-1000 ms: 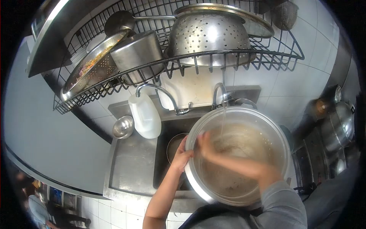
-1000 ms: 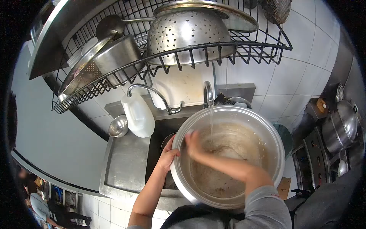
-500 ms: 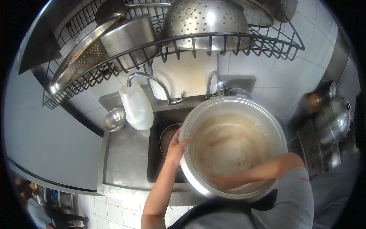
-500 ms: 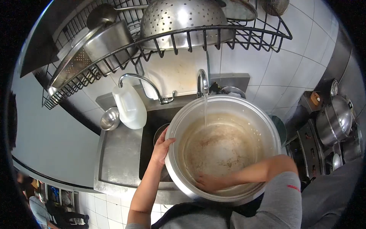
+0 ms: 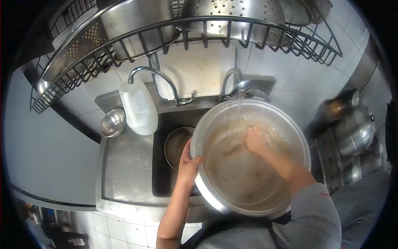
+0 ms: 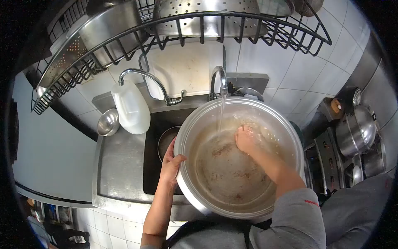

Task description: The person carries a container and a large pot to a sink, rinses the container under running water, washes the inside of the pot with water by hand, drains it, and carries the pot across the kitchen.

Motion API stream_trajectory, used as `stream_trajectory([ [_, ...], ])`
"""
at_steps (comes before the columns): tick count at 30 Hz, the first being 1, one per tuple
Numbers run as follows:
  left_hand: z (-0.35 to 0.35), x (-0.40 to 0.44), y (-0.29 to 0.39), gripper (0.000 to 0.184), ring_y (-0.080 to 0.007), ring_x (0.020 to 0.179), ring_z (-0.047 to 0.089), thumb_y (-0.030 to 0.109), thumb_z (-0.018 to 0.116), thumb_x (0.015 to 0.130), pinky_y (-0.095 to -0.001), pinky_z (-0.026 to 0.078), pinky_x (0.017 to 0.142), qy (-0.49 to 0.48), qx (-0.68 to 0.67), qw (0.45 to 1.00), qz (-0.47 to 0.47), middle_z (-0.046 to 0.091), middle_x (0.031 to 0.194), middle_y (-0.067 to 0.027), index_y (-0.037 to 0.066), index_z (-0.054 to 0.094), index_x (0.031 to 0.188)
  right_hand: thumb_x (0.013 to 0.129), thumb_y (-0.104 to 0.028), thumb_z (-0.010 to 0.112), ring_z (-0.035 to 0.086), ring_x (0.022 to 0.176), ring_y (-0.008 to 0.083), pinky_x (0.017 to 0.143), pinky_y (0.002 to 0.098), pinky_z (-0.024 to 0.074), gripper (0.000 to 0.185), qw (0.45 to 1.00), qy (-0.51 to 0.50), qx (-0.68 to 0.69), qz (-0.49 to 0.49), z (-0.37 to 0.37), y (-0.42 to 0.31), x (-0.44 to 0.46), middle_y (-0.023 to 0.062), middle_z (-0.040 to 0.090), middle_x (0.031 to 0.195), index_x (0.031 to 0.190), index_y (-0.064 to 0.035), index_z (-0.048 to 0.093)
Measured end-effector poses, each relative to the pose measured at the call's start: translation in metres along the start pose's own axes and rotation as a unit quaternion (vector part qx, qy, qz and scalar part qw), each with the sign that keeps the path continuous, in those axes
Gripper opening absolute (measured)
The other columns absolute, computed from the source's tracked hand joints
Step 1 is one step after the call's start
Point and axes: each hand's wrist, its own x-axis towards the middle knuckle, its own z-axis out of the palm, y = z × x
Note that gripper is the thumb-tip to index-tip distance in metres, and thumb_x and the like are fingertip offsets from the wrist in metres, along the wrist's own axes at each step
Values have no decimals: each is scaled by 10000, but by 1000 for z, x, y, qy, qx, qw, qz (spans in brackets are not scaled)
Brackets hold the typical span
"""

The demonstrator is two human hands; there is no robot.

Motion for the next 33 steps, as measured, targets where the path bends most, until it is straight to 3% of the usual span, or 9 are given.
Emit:
stream_trajectory([
  [4, 7, -1, 8, 733, -201, 1099, 474, -106, 485, 655, -285, 407, 887, 10, -4, 1000, -8, 437, 1257, -124, 16, 262, 1342, 850, -211, 409, 372, 1137, 377, 1003, 511, 231, 413, 978, 106, -36, -175, 107, 13, 17, 247, 377, 1227, 1186, 28, 398],
  [8, 4, 1, 7, 725, -186, 1085, 478, -94, 496, 653, -271, 410, 872, 6, 14, 1000, 0, 446, 1243, -116, 4, 270, 1335, 822, -236, 462, 375, 1125, 332, 988, 476, 241, 418, 980, -30, -45, -189, 19, -127, -56, 204, 412, 1182, 1156, 13, 434],
  [14, 0, -3, -3, 731, -186, 1083, 473, -83, 504, 653, -270, 402, 877, 8, -1, 1000, -8, 450, 1236, -112, 7, 267, 1338, 811, -233, 462, 390, 1109, 335, 917, 469, 297, 352, 999, 18, 37, 6, 12, -64, 7, 197, 418, 1171, 1074, 1, 478],
  [17, -2, -2, -4, 751, -193, 1102, 460, -86, 505, 644, -274, 392, 892, 14, 1, 1000, -11, 440, 1246, -116, 7, 253, 1345, 807, -222, 480, 424, 1055, 333, 868, 467, 330, 304, 981, 83, -112, -139, 47, -95, -19, 180, 443, 1117, 1022, -6, 482],
  [20, 0, -5, -1, 759, -197, 1114, 453, -89, 503, 638, -272, 386, 900, 17, 0, 1000, -5, 434, 1251, -120, 6, 248, 1347, 809, -195, 484, 470, 993, 326, 813, 442, 376, 271, 965, 70, 52, -247, 35, -107, -42, 190, 482, 1046, 1009, -12, 481],
  [23, 5, -7, 4, 763, -198, 1120, 448, -91, 494, 634, -268, 382, 903, 15, -1, 1000, 4, 429, 1255, -122, 5, 244, 1348, 811, -174, 484, 510, 918, 325, 793, 405, 408, 230, 902, 7, 425, 76, -14, -68, -10, 193, 522, 952, 974, -12, 496],
  [26, 8, -2, 8, 765, -197, 1120, 448, -92, 488, 630, -264, 384, 901, 22, 16, 1000, 12, 427, 1255, -124, 1, 242, 1348, 830, -141, 445, 537, 892, 328, 780, 395, 429, 209, 960, 196, 191, -65, 38, -19, 12, 197, 555, 918, 975, -8, 515],
  [32, 10, -3, 9, 762, -197, 1111, 451, -80, 488, 628, -259, 387, 892, 23, 35, 999, 13, 434, 1245, -127, -5, 242, 1346, 860, -120, 416, 538, 920, 354, 814, 417, 429, 233, 911, 113, 256, -304, 36, -76, -38, 213, 563, 981, 1030, -4, 524],
  [33, 12, -3, 11, 763, -196, 1110, 451, -82, 489, 627, -259, 388, 890, 21, 30, 999, 10, 433, 1246, -127, -6, 242, 1346, 865, -136, 416, 537, 932, 353, 822, 411, 432, 252, 963, 19, 191, -191, 39, -58, -21, 206, 562, 1009, 1054, -8, 521],
])
